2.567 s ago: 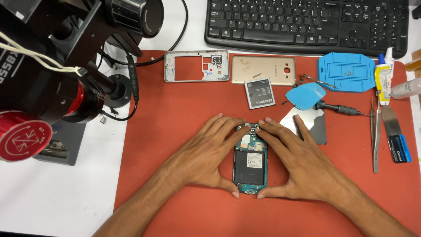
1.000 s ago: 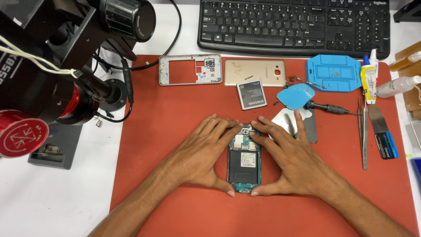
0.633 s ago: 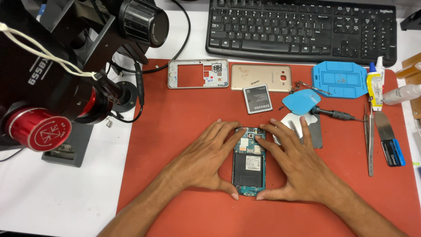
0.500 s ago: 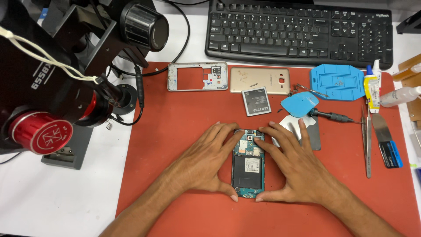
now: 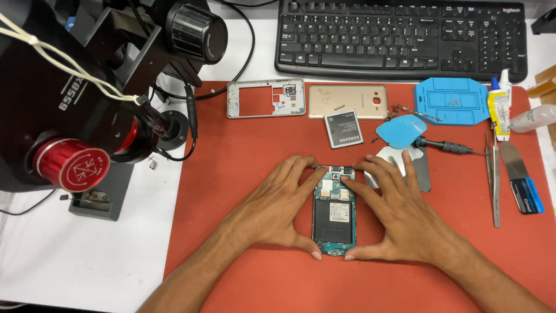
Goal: The person applies adhesive to the edges of a smartphone screen and then aligns and presses the screen onto the phone body. They then handle the motherboard and battery separately, placing them on the work surface.
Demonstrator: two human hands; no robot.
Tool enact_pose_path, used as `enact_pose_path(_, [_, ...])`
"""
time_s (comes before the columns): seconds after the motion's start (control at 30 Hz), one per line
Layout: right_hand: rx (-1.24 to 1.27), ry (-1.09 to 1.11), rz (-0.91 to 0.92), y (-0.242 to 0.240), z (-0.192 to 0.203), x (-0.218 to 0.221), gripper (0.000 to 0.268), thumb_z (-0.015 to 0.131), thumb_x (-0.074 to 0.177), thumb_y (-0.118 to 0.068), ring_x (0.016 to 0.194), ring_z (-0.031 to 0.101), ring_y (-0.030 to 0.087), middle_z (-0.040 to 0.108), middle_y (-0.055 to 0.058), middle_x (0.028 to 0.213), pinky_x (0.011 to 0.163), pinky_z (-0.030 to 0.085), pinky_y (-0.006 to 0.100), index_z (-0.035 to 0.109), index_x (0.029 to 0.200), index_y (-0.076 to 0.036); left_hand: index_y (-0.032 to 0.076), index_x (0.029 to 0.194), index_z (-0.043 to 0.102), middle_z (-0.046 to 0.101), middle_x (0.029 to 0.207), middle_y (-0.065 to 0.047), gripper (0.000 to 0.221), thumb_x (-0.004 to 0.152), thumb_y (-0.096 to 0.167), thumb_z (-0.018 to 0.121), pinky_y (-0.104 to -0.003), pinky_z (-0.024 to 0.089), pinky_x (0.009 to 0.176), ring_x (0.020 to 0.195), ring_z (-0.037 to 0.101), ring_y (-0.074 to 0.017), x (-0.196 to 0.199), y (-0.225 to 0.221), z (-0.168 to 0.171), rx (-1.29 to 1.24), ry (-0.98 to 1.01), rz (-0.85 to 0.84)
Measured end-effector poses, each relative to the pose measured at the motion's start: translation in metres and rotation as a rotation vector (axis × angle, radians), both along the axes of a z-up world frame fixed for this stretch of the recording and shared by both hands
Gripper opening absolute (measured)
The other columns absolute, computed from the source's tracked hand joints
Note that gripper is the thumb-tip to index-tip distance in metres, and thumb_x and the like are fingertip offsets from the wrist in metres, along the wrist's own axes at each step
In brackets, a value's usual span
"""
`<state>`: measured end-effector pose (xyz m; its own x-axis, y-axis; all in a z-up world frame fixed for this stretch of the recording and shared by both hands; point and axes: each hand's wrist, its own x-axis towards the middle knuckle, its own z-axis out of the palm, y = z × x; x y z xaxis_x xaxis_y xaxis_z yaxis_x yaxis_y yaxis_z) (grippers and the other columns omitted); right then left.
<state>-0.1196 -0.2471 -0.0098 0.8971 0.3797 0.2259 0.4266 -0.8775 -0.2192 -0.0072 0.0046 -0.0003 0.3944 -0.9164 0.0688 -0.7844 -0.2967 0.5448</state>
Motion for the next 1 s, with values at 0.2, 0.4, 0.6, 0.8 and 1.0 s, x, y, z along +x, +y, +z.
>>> enact_pose_path(0.2, [-0.02, -0.005, 0.001, 0.0, 0.0, -0.001, 0.128, 0.075, 0.058, -0.096, 0.147, 0.038, 0.035, 0.044, 0.014, 0.15, 0.125, 0.006, 0.07, 0.042, 0.151, -0.015, -0.003, 0.153, 0.034, 0.038, 0.146, -0.026, 0.136, 0.054, 0.082, 0.074, -0.053, 0.034, 0.115, 0.136, 0.038, -0.0406, 0.001, -0.001, 0.003, -0.011, 0.009, -0.01])
enact_pose_path(0.4, [-0.019, 0.022, 0.003, 0.0, -0.004, -0.002, 0.125, 0.077, 0.057, -0.093, 0.146, 0.039, 0.035, 0.043, 0.015, 0.149, 0.124, 0.007, 0.07, 0.044, 0.15, -0.017, -0.002, 0.152, 0.036, 0.039, 0.144, -0.024, 0.133, 0.055, 0.082, 0.072, -0.055, 0.035, 0.114, 0.133, 0.04, -0.0402, -0.001, 0.0, 0.001, -0.034, 0.044, -0.006])
enact_pose_path(0.6, [-0.001, 0.038, -0.005, 0.002, -0.005, -0.003, 0.123, 0.079, 0.057, -0.09, 0.146, 0.036, 0.037, 0.041, 0.016, 0.151, 0.124, 0.005, 0.071, 0.044, 0.148, -0.016, -0.001, 0.154, 0.034, 0.036, 0.148, -0.024, 0.139, 0.051, 0.08, 0.078, -0.054, 0.032, 0.116, 0.14, 0.034, -0.0408, -0.001, -0.001, -0.003, 0.008, 0.048, 0.003])
enact_pose_path(0.8, [0.061, 0.11, 0.021, -0.004, -0.004, -0.003, 0.125, 0.085, 0.058, -0.085, 0.149, 0.033, 0.036, 0.04, 0.016, 0.151, 0.123, 0.002, 0.07, 0.041, 0.153, -0.016, 0.002, 0.157, 0.029, 0.03, 0.153, -0.022, 0.126, 0.065, 0.074, 0.076, -0.056, 0.031, 0.117, 0.144, 0.029, -0.0411, 0.001, 0.002, -0.002, 0.028, 0.119, -0.006])
enact_pose_path(1.0, [0.014, 0.064, 0.021, -0.002, -0.001, -0.004, 0.128, 0.084, 0.059, -0.086, 0.149, 0.034, 0.036, 0.04, 0.015, 0.153, 0.123, 0.002, 0.072, 0.038, 0.155, -0.016, 0.002, 0.156, 0.031, 0.031, 0.154, -0.022, 0.119, 0.07, 0.068, 0.079, -0.055, 0.031, 0.116, 0.144, 0.029, -0.0398, 0.002, 0.003, 0.0, 0.033, 0.106, -0.011])
